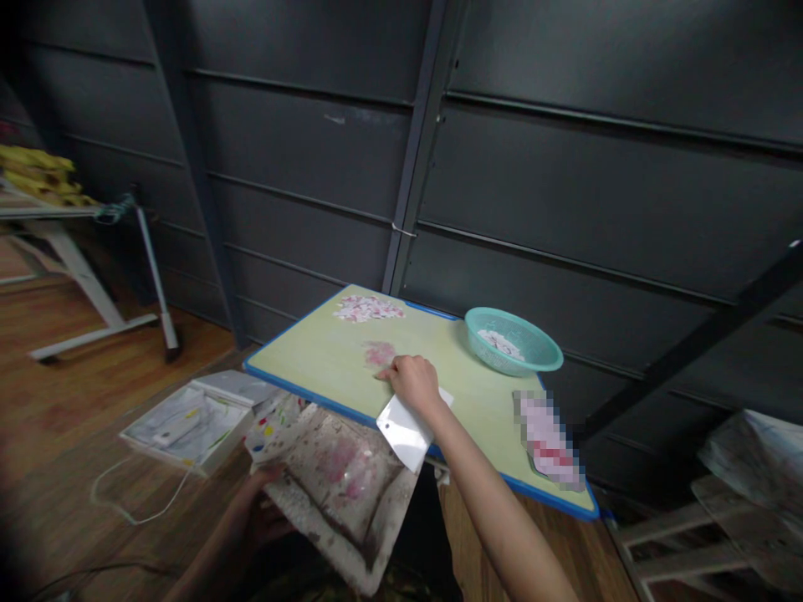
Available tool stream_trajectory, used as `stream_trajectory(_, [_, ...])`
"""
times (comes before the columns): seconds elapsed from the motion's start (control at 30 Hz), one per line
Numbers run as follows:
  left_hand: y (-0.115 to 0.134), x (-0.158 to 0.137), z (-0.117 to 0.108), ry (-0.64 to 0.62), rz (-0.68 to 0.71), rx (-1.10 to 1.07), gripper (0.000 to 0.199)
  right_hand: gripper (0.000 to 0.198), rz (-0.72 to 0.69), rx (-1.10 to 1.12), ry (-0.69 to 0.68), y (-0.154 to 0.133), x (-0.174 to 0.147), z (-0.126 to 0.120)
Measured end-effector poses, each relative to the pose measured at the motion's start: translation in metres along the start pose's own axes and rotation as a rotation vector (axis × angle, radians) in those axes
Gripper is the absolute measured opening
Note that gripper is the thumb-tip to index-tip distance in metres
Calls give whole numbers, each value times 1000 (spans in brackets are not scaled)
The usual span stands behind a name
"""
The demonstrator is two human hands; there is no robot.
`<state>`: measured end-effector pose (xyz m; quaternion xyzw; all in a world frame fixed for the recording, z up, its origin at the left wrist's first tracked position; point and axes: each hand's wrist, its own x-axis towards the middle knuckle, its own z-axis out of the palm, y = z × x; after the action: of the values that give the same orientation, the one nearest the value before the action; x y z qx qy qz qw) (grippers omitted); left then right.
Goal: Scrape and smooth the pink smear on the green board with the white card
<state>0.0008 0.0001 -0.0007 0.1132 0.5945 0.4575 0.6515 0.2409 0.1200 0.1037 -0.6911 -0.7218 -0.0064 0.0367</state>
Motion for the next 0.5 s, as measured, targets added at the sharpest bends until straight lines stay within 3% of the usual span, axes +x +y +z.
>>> stream_trajectory(0.33, [0,1,0,7,15,6,54,31,-87,52,-72,5,-5,-8])
stream_trajectory(0.5, [1,-3,0,0,20,27,57,29,-55,102,-66,7,-5,-12])
